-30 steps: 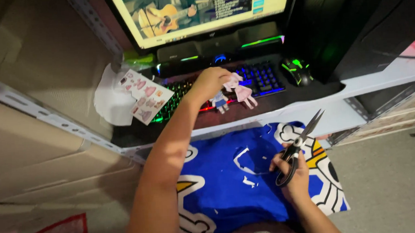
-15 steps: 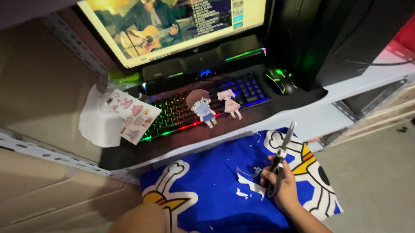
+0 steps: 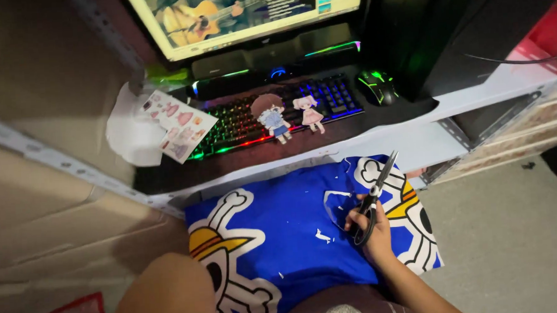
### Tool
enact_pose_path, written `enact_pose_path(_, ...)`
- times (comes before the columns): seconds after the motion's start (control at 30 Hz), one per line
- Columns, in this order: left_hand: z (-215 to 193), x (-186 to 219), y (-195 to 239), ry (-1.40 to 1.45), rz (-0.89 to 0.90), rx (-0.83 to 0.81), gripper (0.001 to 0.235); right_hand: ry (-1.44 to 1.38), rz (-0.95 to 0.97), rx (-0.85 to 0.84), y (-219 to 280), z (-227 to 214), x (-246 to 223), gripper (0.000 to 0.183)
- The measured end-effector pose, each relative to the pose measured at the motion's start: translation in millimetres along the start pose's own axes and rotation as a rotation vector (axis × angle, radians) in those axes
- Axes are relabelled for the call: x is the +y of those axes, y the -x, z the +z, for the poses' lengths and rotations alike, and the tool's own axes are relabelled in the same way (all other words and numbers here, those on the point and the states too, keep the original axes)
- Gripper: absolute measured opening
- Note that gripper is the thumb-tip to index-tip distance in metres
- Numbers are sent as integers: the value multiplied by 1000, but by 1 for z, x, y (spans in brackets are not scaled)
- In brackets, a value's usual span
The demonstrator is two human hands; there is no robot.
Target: Using scissors to carefully cut out small paper doll clothes from a printed sheet of paper.
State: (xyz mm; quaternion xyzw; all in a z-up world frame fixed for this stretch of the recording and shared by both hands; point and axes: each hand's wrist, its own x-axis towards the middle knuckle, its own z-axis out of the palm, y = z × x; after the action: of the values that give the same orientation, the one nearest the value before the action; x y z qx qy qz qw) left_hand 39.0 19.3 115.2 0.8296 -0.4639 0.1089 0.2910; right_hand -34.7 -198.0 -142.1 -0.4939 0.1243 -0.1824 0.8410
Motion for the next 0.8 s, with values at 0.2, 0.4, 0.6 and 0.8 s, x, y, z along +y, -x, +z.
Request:
enact_pose_path(0.2,78,-124,90,112,58,112,14,30,-69,71,1,1,6,45)
enact_pose_path(0.4,10,5,26,171,82,238,18,33,-81,35,7,5,-4,45)
enact_pose_path(0.6,32,20,25,310,135,336,23,19,-79,-1,4,-15,-1,46)
enact_pose_path(0.8,58,19,33,416,149,404,28,-367,124,-98,-3,-26,-38,37)
